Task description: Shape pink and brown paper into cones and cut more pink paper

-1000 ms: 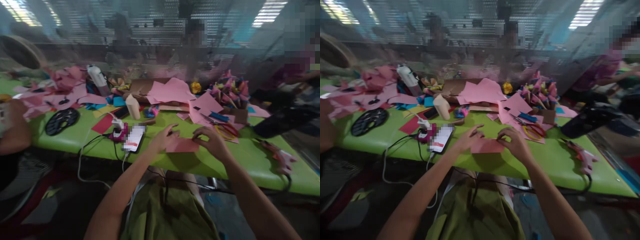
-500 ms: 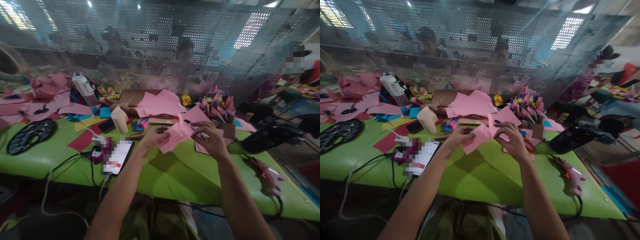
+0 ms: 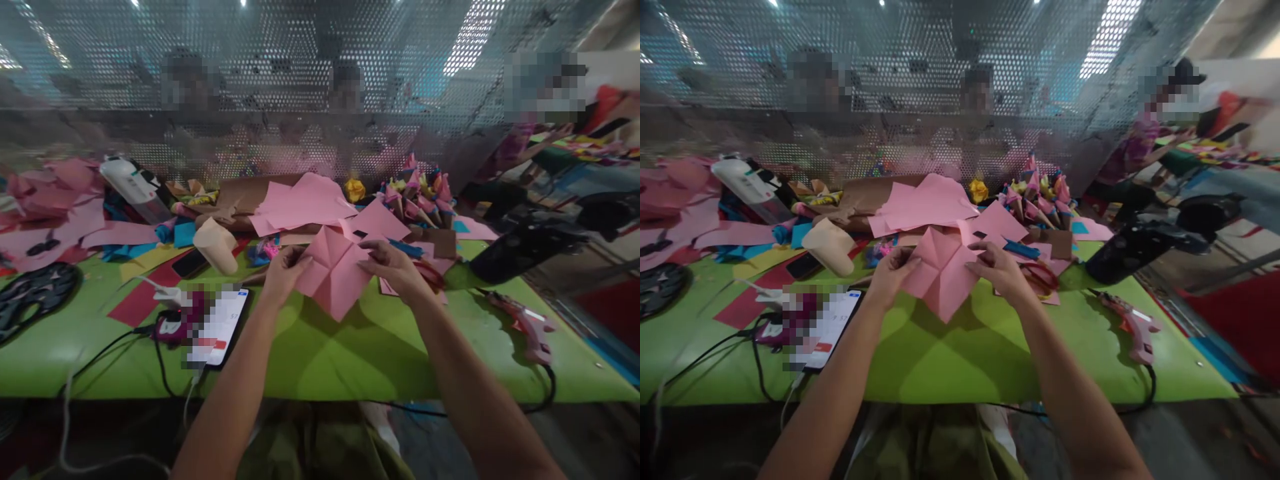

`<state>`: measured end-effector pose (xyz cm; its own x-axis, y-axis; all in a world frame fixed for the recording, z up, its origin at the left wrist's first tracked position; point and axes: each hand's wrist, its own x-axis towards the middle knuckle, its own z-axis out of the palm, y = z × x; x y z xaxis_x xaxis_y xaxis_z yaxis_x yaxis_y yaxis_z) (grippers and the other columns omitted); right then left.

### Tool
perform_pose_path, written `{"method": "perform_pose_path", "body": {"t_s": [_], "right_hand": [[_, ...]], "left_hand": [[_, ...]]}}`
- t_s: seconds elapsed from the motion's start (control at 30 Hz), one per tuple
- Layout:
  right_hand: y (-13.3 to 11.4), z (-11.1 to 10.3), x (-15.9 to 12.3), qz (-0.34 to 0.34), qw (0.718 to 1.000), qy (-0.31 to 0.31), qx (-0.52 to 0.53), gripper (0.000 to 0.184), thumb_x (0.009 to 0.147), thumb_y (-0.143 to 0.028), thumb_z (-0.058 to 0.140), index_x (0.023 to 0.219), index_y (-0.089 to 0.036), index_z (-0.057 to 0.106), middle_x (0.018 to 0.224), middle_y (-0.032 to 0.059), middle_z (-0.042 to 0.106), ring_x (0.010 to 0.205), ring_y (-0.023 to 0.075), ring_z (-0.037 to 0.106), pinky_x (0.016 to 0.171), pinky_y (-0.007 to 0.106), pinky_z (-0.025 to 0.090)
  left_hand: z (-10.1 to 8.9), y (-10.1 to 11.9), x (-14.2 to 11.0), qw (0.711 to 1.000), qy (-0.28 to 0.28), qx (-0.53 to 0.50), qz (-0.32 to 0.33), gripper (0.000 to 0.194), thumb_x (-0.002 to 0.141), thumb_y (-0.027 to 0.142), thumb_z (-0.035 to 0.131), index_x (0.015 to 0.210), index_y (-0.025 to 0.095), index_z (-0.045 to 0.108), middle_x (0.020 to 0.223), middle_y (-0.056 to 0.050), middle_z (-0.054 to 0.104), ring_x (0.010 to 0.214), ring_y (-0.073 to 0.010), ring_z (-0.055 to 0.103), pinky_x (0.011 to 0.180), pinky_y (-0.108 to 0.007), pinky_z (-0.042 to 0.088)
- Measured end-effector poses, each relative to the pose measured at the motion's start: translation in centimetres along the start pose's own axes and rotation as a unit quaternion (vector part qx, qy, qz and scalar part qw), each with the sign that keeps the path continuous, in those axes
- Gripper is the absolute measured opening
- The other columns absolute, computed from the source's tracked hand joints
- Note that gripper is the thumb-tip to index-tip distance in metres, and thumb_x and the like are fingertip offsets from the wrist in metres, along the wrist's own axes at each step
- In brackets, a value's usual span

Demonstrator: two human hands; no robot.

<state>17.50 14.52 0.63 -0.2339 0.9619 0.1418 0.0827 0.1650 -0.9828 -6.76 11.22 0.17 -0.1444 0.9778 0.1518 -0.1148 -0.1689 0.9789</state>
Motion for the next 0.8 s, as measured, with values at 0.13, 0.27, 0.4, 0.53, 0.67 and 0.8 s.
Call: {"method": "perform_pose_path", "body": {"t_s": [0.13,0.27,0.4,0.53,0.67,0.8], "right_hand": [[0.0,0.0,0.4,0.036,0.998,-0.018,0.054,0.040,0.056,-0.034,0.086,0.090,-0.022,0.069,0.080,0.0006,0.069,0.075,0.0194,0.063,0.070,0.033,0.052],[-0.2,0.0,0.5,0.039,0.996,-0.009,0.083,0.032,0.055,-0.030,0.085,0.083,-0.021,0.071,0.083,0.0006,0.071,0.076,0.0184,0.064,0.071,0.032,0.052],[-0.1,0.1,0.6,0.045,0.988,0.037,0.140,0.036,0.054,-0.030,0.088,0.085,-0.021,0.071,0.079,-0.0017,0.070,0.067,0.0146,0.061,0.066,0.029,0.051],[0.2,0.5,0.8,0.042,0.972,0.091,0.212,0.044,0.050,-0.033,0.092,0.086,-0.023,0.068,0.079,-0.0027,0.071,0.063,0.0132,0.060,0.060,0.026,0.050],[0.5,1.1,0.7,0.058,0.972,0.076,0.212,0.046,0.050,-0.035,0.092,0.085,-0.022,0.066,0.076,-0.0027,0.070,0.062,0.0140,0.061,0.060,0.028,0.051],[0.4,1.2,0.5,0.063,0.989,-0.016,0.134,0.049,0.054,-0.038,0.091,0.093,-0.021,0.067,0.084,0.0013,0.072,0.076,0.0192,0.066,0.074,0.034,0.054]], "left_hand": [[0.0,-0.2,0.2,0.999,0.033,-0.029,-0.023,0.033,0.059,0.038,0.087,0.079,0.019,0.070,0.077,0.000,0.069,0.074,-0.0143,0.060,0.073,-0.027,0.048],[-0.2,-0.4,0.4,0.997,0.050,-0.049,-0.038,0.037,0.054,0.039,0.090,0.078,0.019,0.070,0.078,-0.001,0.070,0.075,-0.0147,0.061,0.072,-0.028,0.048],[-0.2,-0.3,0.2,0.992,0.038,-0.091,-0.077,0.044,0.054,0.042,0.091,0.085,0.019,0.071,0.084,-0.002,0.071,0.073,-0.0144,0.062,0.065,-0.026,0.050],[0.0,-0.5,0.0,0.988,0.027,-0.115,-0.102,0.050,0.054,0.044,0.092,0.090,0.020,0.068,0.083,0.000,0.069,0.068,-0.0140,0.063,0.062,-0.027,0.052],[0.3,-1.2,0.1,0.985,-0.002,-0.120,-0.124,0.051,0.056,0.047,0.090,0.093,0.020,0.068,0.083,0.000,0.071,0.070,-0.0148,0.066,0.067,-0.029,0.053],[0.2,-1.8,0.4,0.995,0.004,-0.036,-0.088,0.043,0.060,0.049,0.086,0.086,0.018,0.071,0.083,-0.002,0.074,0.077,-0.0174,0.066,0.073,-0.029,0.051]]}}
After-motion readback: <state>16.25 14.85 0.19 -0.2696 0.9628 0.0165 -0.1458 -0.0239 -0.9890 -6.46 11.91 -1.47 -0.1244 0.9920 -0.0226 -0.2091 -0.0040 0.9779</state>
